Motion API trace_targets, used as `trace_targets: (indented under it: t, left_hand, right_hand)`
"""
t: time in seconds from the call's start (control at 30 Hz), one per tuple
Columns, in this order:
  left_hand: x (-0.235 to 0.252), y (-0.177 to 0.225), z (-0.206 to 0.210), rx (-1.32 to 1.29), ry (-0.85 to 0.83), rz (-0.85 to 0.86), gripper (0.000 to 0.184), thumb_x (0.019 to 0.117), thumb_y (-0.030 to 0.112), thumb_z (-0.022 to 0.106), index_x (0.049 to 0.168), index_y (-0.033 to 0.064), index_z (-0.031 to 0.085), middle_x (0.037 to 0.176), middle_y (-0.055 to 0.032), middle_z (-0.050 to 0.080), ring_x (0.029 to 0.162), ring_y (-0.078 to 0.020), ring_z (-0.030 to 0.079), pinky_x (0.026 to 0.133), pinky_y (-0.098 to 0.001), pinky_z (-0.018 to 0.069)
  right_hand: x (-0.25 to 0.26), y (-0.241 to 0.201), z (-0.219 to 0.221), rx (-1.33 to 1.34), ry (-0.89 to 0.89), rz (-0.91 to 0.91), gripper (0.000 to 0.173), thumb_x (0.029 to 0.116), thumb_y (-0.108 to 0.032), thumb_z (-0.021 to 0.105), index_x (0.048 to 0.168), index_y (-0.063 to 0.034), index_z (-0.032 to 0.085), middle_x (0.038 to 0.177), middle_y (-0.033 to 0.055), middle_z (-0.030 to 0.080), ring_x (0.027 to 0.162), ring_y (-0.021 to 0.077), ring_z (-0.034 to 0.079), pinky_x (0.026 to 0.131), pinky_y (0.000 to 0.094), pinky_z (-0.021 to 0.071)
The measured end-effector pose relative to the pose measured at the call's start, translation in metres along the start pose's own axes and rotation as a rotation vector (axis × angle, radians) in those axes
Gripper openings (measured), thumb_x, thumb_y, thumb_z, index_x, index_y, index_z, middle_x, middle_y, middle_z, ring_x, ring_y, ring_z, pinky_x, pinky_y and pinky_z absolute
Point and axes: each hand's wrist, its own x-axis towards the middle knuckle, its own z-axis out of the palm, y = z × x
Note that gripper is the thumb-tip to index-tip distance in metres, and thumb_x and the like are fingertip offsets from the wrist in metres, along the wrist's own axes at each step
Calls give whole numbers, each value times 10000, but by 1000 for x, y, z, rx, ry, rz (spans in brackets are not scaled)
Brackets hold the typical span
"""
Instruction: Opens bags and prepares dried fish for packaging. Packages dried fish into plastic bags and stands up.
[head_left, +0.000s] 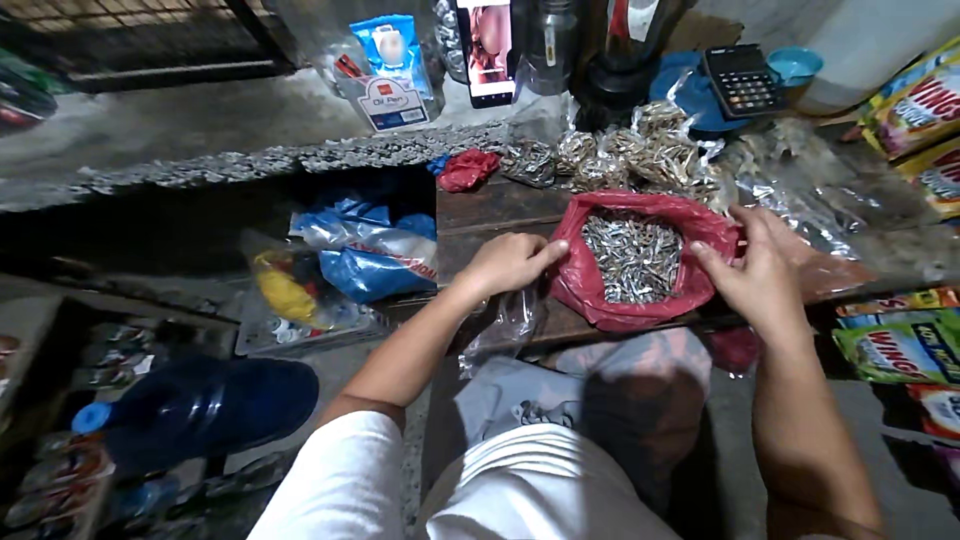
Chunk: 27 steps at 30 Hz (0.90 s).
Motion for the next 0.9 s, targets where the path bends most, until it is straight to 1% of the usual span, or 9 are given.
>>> trace_targets:
  t: [0.1, 0.17, 0.37, 0.43, 0.53, 0.6, 0.67, 0.8, 0.9]
  left_hand:
    - [13, 11, 9, 99, -75, -80, 674, 1058, 575, 395, 1071, -24, 705, 1033, -257, 689, 1048, -436, 656, 898, -683, 458]
    - [18, 16, 12, 119, -91, -112, 658, 1033, 588, 462, 1018, -22, 709, 1005, -251, 693, 1023, -434, 663, 874, -680, 471]
    - [25, 2, 20, -102, -69, -28, 402, 1064, 315, 525, 877, -14, 662, 814, -167, 633, 801, -318, 626, 746, -577, 476]
    - [27, -3, 22, -244, -71, -5, 353, 1065, 242, 530, 858, -20, 643, 763, -111, 596, 717, -210, 581, 705, -454, 482]
    - [28, -4, 21, -483, -19, 55, 290, 1061, 154, 520, 829, 9, 615, 679, 7, 544, 604, -42, 513, 604, -245, 454]
    - [24, -2, 20, -656, 48, 130, 261, 1048, 104, 505, 809, 58, 597, 650, 68, 553, 572, 20, 510, 564, -175, 446]
    - [16, 0, 19, -821, 141, 220, 256, 1030, 65, 476, 804, 115, 585, 632, 114, 559, 542, 54, 495, 528, -136, 430]
    - [14, -9, 21, -1013, 276, 238, 277, 1037, 50, 399, 869, 151, 596, 634, 139, 581, 521, 72, 495, 501, -109, 431]
    - [18, -9, 25, -1044, 288, 313, 309, 1025, 48, 381, 858, 176, 607, 639, 150, 604, 524, 76, 517, 495, -110, 443]
  right_hand:
    - [4, 4, 5, 21, -53, 90, 611, 991, -420, 664, 1426, -15, 521, 1220, 331, 636, 1098, 544, 619, 902, 759, 426]
    - [8, 2, 8, 52, -83, 123, 534, 994, -365, 677, 1358, 10, 571, 1164, 333, 652, 1067, 537, 627, 896, 755, 426]
    - [17, -21, 16, 163, -38, 70, 309, 1044, -184, 591, 1204, 75, 644, 1052, 311, 677, 985, 461, 665, 881, 681, 467]
    - [19, -37, 16, 271, -3, 3, 264, 1035, -145, 577, 1170, 71, 644, 1021, 242, 685, 922, 305, 669, 863, 538, 508]
    - [18, -54, 18, 490, 41, -151, 199, 1006, -96, 569, 1128, 41, 648, 964, 59, 670, 818, -17, 607, 780, 195, 515]
    - [21, -54, 18, 561, 52, -190, 172, 999, -83, 567, 1102, 37, 635, 931, 5, 653, 793, -88, 585, 756, 119, 499]
    - [27, -40, 17, 517, 87, -133, 209, 1009, -107, 563, 1111, 62, 633, 960, 62, 657, 819, -28, 589, 790, 186, 501]
    - [33, -1, 15, 404, 124, 78, 274, 1044, -108, 533, 1215, 95, 602, 1110, 236, 653, 953, 225, 637, 898, 440, 507]
    - [29, 0, 12, 373, 165, 83, 274, 1032, -85, 526, 1220, 101, 596, 1096, 242, 659, 941, 213, 637, 885, 424, 505]
